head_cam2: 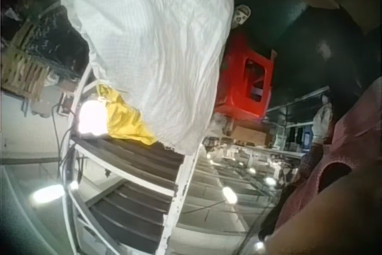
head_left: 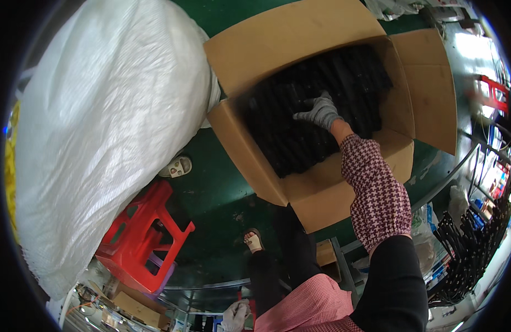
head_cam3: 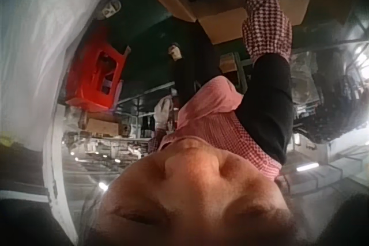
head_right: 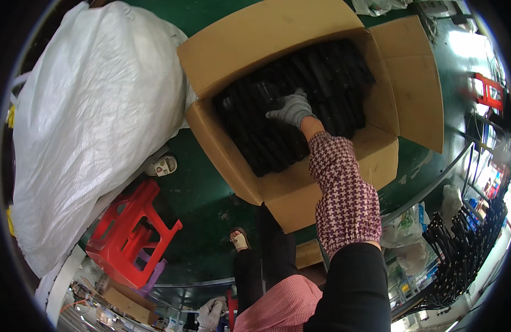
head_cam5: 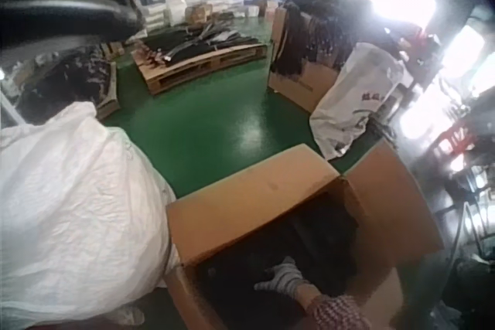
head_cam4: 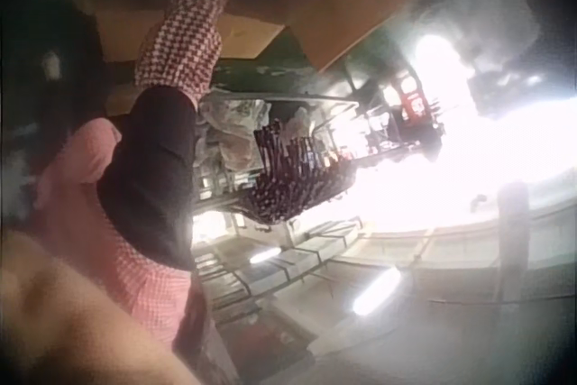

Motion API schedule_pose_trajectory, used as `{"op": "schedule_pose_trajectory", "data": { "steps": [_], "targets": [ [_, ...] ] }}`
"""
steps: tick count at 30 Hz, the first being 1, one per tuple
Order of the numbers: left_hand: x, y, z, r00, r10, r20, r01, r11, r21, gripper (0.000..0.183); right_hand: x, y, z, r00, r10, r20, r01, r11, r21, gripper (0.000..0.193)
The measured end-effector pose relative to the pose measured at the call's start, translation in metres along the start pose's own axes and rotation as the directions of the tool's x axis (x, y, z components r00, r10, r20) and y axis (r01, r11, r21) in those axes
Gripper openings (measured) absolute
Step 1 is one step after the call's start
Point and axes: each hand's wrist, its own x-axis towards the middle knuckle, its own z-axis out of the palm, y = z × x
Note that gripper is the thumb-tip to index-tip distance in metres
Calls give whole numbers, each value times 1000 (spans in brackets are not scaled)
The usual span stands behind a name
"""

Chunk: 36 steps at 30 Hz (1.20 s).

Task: The person attaches plastic casings onto cables laid out on a workbench, fetches more casings from a cardboard box on the floor, and attaches them onto the remaining cables.

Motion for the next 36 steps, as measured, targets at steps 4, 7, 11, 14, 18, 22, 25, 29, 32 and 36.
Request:
{"op": "schedule_pose_trajectory", "data": {
  "steps": [4,7,11,14,18,22,25,29,32,36],
  "targets": [
    [-5,38,4,994,-93,66,98,991,-90,30,-6,13,-3,984,-84,156,91,995,-44,81],
    [-10,67,7,993,-114,43,119,984,-130,29,-17,15,21,982,-104,159,101,995,22,76],
    [0,44,3,987,-160,-16,149,951,-270,27,-26,13,37,991,-59,118,60,998,-4,70],
    [-5,51,3,989,-143,-27,134,967,-216,27,-27,15,27,983,-32,182,47,996,-81,66],
    [-12,72,8,997,-67,29,68,997,-27,28,-30,28,34,974,-132,185,143,989,-44,64],
    [-13,82,14,990,-121,78,125,991,-54,28,-39,24,42,984,-129,126,130,992,6,65],
    [-16,80,13,990,-123,67,126,991,-50,28,-34,27,49,990,-71,120,65,997,53,67],
    [-11,40,9,992,-126,-13,120,968,-221,28,-48,41,52,988,-46,147,26,991,135,71],
    [-18,29,4,999,-40,13,42,961,-274,27,-84,47,52,991,-6,135,-28,967,253,72],
    [-18,-11,0,999,-47,-29,35,947,-318,26,-152,29,59,995,14,95,-83,638,765,69]
  ]
}}
